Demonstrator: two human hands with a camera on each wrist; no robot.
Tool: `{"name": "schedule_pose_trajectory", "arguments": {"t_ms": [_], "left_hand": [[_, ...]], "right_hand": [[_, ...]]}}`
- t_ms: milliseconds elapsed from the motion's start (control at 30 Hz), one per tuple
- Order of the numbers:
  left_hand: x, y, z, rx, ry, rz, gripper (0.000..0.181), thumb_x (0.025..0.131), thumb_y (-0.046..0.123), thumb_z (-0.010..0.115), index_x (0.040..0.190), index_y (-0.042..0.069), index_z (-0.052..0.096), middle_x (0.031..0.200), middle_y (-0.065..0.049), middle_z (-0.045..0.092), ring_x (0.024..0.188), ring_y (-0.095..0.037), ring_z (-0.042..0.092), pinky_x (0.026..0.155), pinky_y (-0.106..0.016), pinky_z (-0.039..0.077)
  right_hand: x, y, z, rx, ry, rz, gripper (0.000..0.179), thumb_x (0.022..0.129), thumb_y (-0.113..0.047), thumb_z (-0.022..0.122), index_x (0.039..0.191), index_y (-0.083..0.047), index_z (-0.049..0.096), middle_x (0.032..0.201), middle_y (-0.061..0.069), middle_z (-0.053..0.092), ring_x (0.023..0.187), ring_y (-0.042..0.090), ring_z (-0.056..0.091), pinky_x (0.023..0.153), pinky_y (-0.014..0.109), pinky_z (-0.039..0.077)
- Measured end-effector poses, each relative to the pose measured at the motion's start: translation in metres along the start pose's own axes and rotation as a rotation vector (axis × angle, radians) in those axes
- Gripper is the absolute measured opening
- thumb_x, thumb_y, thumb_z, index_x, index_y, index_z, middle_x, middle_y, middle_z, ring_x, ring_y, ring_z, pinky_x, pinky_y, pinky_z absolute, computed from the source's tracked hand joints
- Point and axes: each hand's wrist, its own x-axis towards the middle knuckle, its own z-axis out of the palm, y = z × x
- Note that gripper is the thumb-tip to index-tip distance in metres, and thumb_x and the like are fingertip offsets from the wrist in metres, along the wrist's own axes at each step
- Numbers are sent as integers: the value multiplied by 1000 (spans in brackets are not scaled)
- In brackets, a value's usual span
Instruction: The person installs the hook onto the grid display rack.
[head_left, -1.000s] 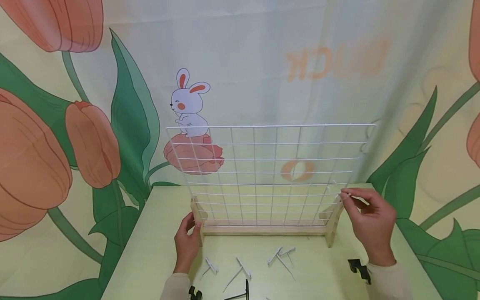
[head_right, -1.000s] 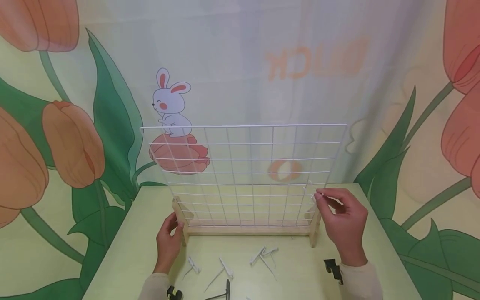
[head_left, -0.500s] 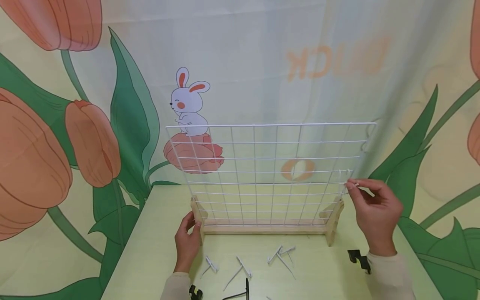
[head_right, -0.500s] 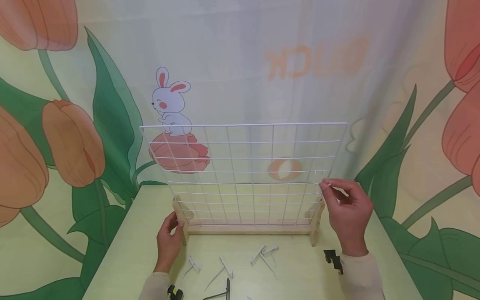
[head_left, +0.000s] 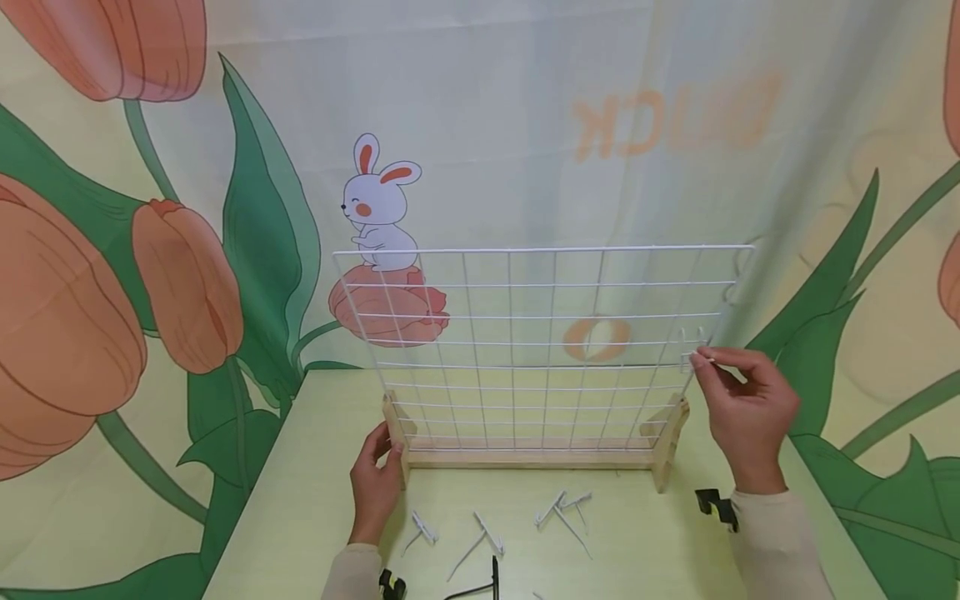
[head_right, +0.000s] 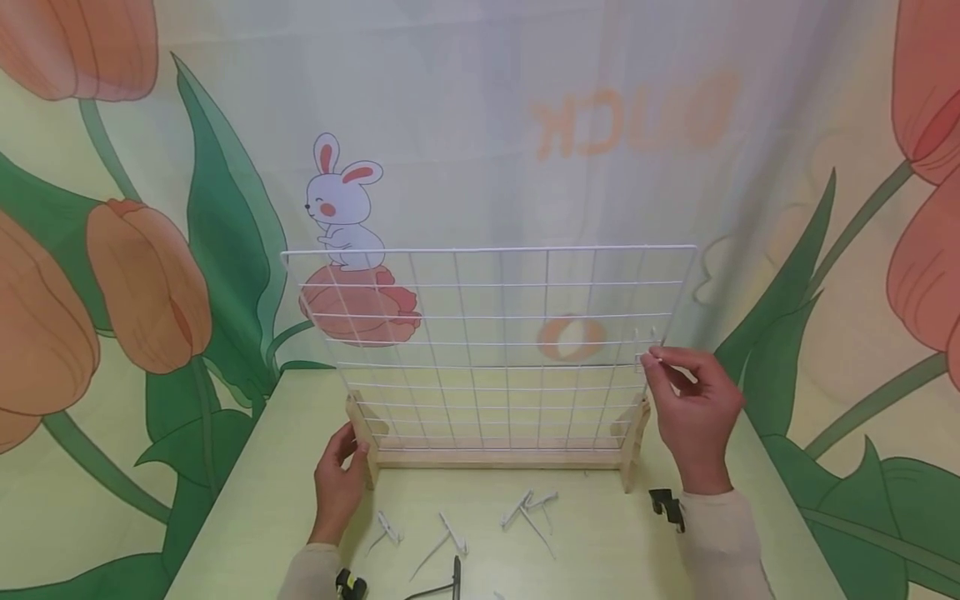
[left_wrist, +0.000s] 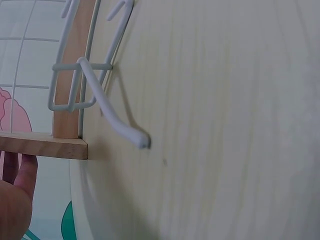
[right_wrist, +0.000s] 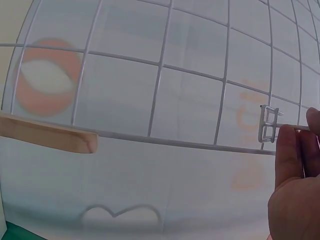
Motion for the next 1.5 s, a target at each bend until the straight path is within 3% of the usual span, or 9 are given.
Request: {"name": "schedule_pose_trajectory", "arguments": {"t_ms": [700, 967, 1300, 1500], "left_hand": [[1, -3, -1, 5, 3, 8, 44, 104, 13, 68, 147, 21, 61, 144, -7, 67, 126, -27, 65, 90, -22, 57], [1, -4, 0, 15, 10, -1, 43, 104, 13, 68, 146, 22, 62, 143, -6, 68, 125, -26, 65, 92, -31, 59], [2, -4, 0, 10, -4, -1, 43, 105, 15, 67, 147, 26, 61, 142, -1, 67, 124, -21, 64, 94, -36, 60], [1, -3, -1, 20, -13, -7, 44, 105, 16, 67, 147, 25, 60, 144, -2, 67, 126, -24, 64, 96, -42, 59]], "right_hand": [[-10, 16, -6, -82, -56, 49, 18, 81, 23, 75, 98, 20, 72, 99, 6, 80, 95, 5, 76, 84, 15, 58], [-18, 18, -7, -108, -83, 73, 18, 80, 22, 77, 96, 17, 72, 99, 5, 81, 97, 5, 76, 83, 15, 59], [-23, 18, -8, -123, -95, 80, 18, 81, 22, 76, 97, 17, 72, 103, 13, 79, 100, 6, 76, 84, 14, 58], [-27, 20, -11, -123, -103, 66, 20, 79, 23, 77, 98, 16, 72, 103, 7, 78, 101, 8, 76, 84, 15, 59]]}}
